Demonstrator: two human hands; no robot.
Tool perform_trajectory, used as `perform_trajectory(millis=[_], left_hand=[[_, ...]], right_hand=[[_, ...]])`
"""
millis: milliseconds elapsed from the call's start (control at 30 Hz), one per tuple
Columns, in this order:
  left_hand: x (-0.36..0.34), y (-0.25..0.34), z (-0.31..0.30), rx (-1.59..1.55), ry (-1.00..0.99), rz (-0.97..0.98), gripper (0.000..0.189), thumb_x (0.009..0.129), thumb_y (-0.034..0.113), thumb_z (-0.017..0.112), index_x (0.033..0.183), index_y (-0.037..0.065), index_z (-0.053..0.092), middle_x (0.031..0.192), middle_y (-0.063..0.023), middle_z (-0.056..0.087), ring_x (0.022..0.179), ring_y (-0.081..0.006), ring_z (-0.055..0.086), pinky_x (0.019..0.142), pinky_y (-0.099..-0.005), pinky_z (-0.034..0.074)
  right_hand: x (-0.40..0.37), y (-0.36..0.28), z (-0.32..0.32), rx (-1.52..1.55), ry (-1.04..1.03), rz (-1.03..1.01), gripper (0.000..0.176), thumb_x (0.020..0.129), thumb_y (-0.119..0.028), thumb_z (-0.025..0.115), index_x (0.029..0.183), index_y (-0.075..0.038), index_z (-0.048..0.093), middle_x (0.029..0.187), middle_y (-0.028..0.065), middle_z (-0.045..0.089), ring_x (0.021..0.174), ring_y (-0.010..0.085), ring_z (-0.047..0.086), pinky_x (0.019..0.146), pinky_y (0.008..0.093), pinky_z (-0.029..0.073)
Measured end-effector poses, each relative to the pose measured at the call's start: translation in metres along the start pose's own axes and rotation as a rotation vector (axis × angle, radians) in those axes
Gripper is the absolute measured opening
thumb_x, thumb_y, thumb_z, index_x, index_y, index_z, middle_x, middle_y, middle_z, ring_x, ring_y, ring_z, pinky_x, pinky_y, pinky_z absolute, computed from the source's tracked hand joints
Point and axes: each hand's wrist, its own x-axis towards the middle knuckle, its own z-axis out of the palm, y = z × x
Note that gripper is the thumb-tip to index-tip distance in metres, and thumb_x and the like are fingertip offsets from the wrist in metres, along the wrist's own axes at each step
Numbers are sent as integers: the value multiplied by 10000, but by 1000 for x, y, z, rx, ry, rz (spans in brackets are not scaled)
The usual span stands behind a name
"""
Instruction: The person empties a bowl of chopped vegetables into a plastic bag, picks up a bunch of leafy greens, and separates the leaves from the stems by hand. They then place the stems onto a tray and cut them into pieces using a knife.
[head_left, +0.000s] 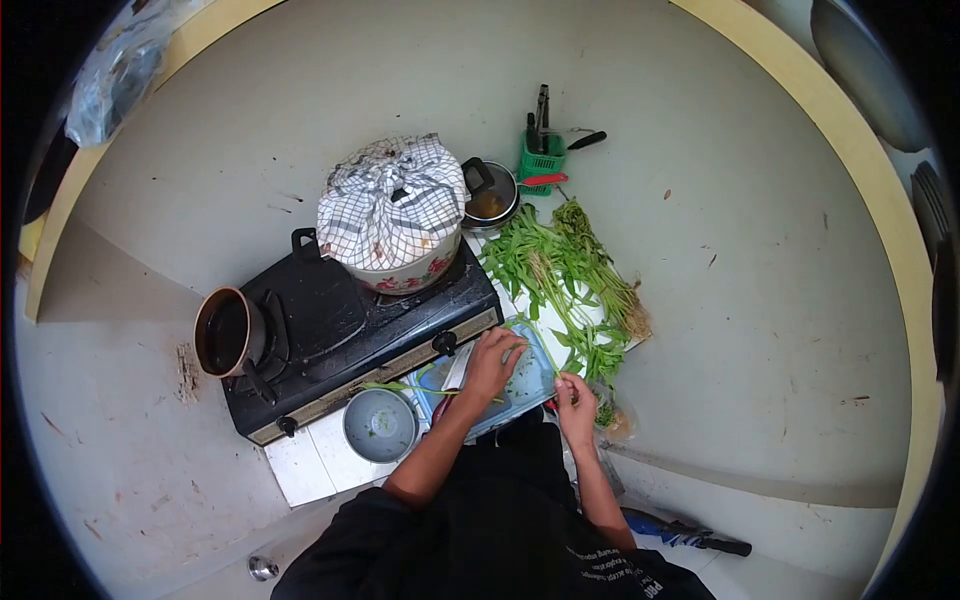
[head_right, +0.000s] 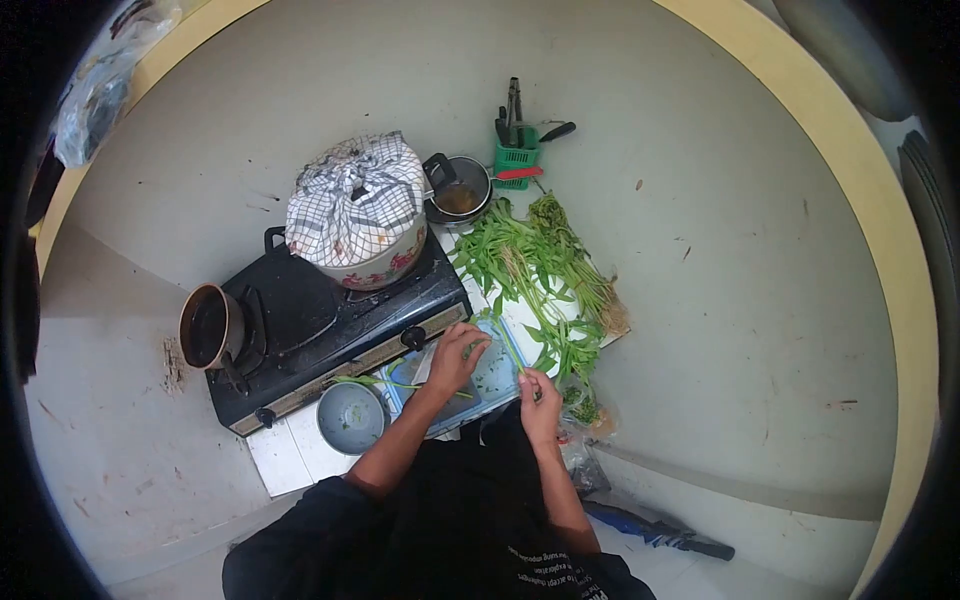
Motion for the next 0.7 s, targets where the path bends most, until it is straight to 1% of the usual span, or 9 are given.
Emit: perform_trajectory(millis=[133, 233, 333, 433, 533, 600, 633, 700], left_hand=[[0, -3, 2, -40, -12, 14, 124, 836, 75, 721, 955, 41, 723, 935, -114, 659, 900, -318, 627, 821, -414, 497], [-1, 1, 1, 7, 41, -20, 108, 820, 92, 720, 914, 38, 722, 893, -120, 660, 857, -335, 643, 780, -428, 507], [-5, 0, 4, 147, 82, -111, 107, 817, 128, 705, 876, 39, 715, 894, -129, 663, 846, -348, 650, 761, -436, 512], [-11, -5, 16, 252, 131, -233, 107, 830, 184, 663, 841, 83, 700, 878, -90, 635, 908, -309, 631, 772, -434, 469], [-9, -19, 7, 279, 122, -468, 142, 864, 176, 650, 906, 59, 718, 927, -133, 654, 929, -338, 636, 808, -436, 493], [-8, -47, 6, 110, 65, -413, 172, 898, 159, 627, 969, 32, 719, 973, -172, 659, 949, -362, 635, 843, -429, 501], [-8, -53, 6, 26, 37, -388, 188, 915, 150, 616, 1001, 19, 719, 996, -192, 661, 959, -374, 635, 861, -426, 505], [-11, -57, 11, -38, -27, -342, 213, 940, 134, 594, 1058, -6, 704, 1035, -218, 657, 986, -387, 631, 889, -419, 498]], right_hand=[[-4, -3, -1, 39, 16, -4, 195, 939, -107, 658, 1085, 22, 677, 822, 63, 692, 706, 86, 583, 666, 253, 479], [-5, -6, -2, 3, -7, 16, 180, 936, -101, 658, 1058, 26, 689, 855, 89, 707, 739, 114, 623, 699, 271, 497], [-6, -18, 2, -116, -26, -94, 166, 927, -99, 661, 1021, 31, 702, 884, 124, 711, 780, 167, 663, 737, 296, 512], [-6, -36, 8, -154, -1, -129, 177, 925, -125, 675, 1009, 26, 717, 863, 87, 696, 786, 141, 625, 758, 286, 489], [-5, -36, 2, -168, 79, -147, 164, 910, -95, 669, 1012, 26, 712, 864, 150, 692, 812, 214, 673, 767, 311, 512], [-3, -29, -10, -167, 112, -137, 169, 910, -101, 676, 1014, 27, 713, 874, 119, 690, 806, 179, 645, 771, 298, 494], [-4, -28, -15, -167, 125, -131, 172, 911, -104, 679, 1016, 27, 713, 878, 103, 688, 804, 162, 631, 773, 292, 485], [-7, -31, -21, -155, 149, -131, 163, 905, -86, 681, 1017, 29, 712, 882, 102, 684, 809, 159, 629, 776, 296, 485]])
